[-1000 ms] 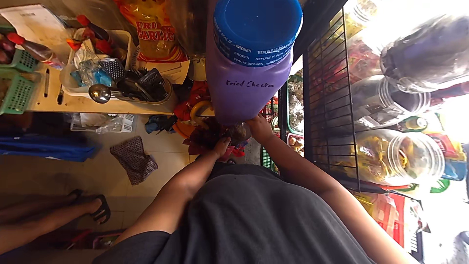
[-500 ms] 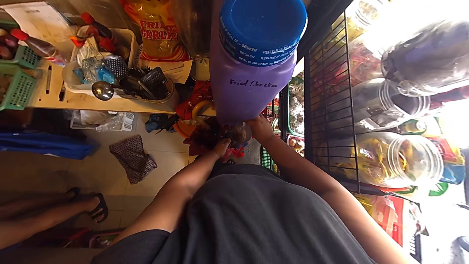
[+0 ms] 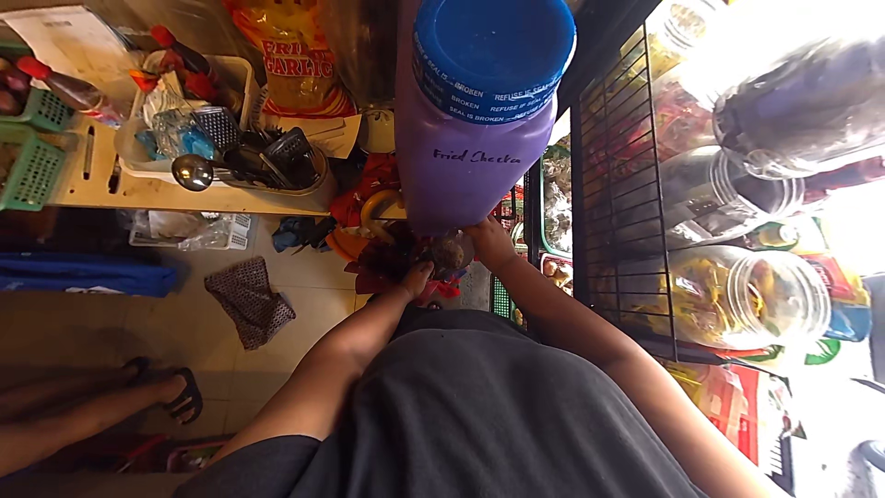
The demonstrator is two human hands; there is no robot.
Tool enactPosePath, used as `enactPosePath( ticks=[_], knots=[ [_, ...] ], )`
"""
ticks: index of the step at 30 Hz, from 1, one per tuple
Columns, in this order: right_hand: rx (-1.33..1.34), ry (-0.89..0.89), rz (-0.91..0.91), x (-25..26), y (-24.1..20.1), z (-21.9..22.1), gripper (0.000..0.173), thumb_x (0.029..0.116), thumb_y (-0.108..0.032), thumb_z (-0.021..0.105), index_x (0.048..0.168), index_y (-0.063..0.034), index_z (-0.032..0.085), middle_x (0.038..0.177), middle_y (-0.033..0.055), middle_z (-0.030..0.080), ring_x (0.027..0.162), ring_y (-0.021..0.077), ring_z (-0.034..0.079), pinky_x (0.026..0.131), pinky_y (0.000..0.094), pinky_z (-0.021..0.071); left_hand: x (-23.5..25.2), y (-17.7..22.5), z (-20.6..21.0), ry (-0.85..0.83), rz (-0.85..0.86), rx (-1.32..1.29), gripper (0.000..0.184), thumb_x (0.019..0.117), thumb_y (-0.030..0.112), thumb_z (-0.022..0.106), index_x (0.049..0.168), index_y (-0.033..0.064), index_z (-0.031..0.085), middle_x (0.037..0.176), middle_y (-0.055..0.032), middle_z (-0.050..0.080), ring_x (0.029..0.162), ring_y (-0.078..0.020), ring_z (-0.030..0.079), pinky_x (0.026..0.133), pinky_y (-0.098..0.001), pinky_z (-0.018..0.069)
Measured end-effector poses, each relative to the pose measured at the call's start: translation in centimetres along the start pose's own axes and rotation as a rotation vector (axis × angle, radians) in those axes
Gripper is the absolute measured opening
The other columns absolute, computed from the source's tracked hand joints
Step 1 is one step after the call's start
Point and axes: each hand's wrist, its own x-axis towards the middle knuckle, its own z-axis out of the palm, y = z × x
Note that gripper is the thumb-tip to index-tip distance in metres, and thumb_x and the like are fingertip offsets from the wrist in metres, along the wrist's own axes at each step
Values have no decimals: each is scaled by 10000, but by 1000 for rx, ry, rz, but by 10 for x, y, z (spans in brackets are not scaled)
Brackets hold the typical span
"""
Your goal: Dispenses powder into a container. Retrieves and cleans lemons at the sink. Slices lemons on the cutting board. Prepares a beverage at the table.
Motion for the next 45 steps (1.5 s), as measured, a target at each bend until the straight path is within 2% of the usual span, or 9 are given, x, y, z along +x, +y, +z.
enactPosePath(
  ticks=[3, 12, 18, 20, 29, 32, 39, 41, 45],
  knots=[
    [-9, 19, -2, 0, -2, -1, 352, 971, 74, 572, 1205, -121, 749, 1275, 217, 663, 1206, 437, 628, 937, 585, 566, -1, 0, 0, 2, -3, 9, 479, 1145, 277, 249, 1164, -49, 599, 997, -166, 574, 893, -234, 540, 858, -385, 465],
    [-41, 4, 11, 0, 1, 4, 375, 972, 79, 565, 1219, -138, 743, 1287, 196, 662, 1219, 419, 623, 957, 563, 565, 18, -25, 3, 12, 22, -45, 476, 1141, 298, 261, 1118, -28, 606, 936, -121, 556, 847, -199, 530, 817, -358, 464],
    [-36, 20, 14, 0, -1, 3, 383, 958, 106, 561, 1206, -120, 745, 1273, 213, 666, 1210, 436, 628, 948, 579, 563, 5, -6, 0, 6, 8, -12, 459, 1144, 271, 253, 1095, -27, 599, 924, -116, 537, 836, -193, 510, 811, -351, 451],
    [-40, 14, 20, 0, 0, 4, 382, 963, 97, 558, 1210, -127, 745, 1279, 206, 665, 1215, 427, 625, 955, 574, 562, 12, -18, 3, 21, 18, -36, 458, 1143, 280, 257, 1076, -15, 601, 903, -103, 531, 820, -184, 510, 798, -346, 452],
    [-43, 13, 11, 0, 0, 5, 398, 966, 93, 556, 1225, -145, 742, 1287, 196, 663, 1216, 425, 624, 958, 569, 562, 19, -27, 4, 35, 11, -54, 473, 1142, 301, 261, 1097, -17, 608, 927, -116, 547, 846, -195, 525, 820, -357, 458],
    [-19, 7, 23, 0, 0, 4, 383, 973, 86, 546, 1217, -132, 745, 1292, 200, 665, 1232, 430, 616, 973, 583, 552, 20, -27, 5, 43, 12, -83, 464, 1142, 282, 278, 1128, -41, 612, 982, -149, 578, 903, -212, 553, 879, -375, 474],
    [-6, 29, -2, -1, -1, 2, 384, 954, 108, 559, 1200, -117, 749, 1280, 210, 666, 1225, 433, 620, 975, 586, 549, 2, -5, 1, 43, -9, -59, 446, 1143, 273, 272, 1132, -28, 601, 974, -139, 557, 887, -206, 530, 848, -362, 459],
    [-4, 22, 3, -1, -2, 2, 385, 960, 102, 557, 1208, -124, 747, 1285, 210, 664, 1226, 435, 619, 967, 587, 552, 2, -5, 1, 40, -20, -63, 458, 1143, 277, 272, 1164, -40, 601, 1024, -170, 580, 934, -232, 552, 891, -384, 472],
    [-7, 21, 14, 0, -1, 3, 366, 971, 85, 556, 1198, -125, 750, 1281, 201, 667, 1228, 420, 621, 975, 576, 551, 6, -10, 2, 39, -18, -64, 470, 1144, 287, 263, 1169, -43, 596, 1027, -177, 579, 937, -240, 553, 894, -392, 470]
  ],
)
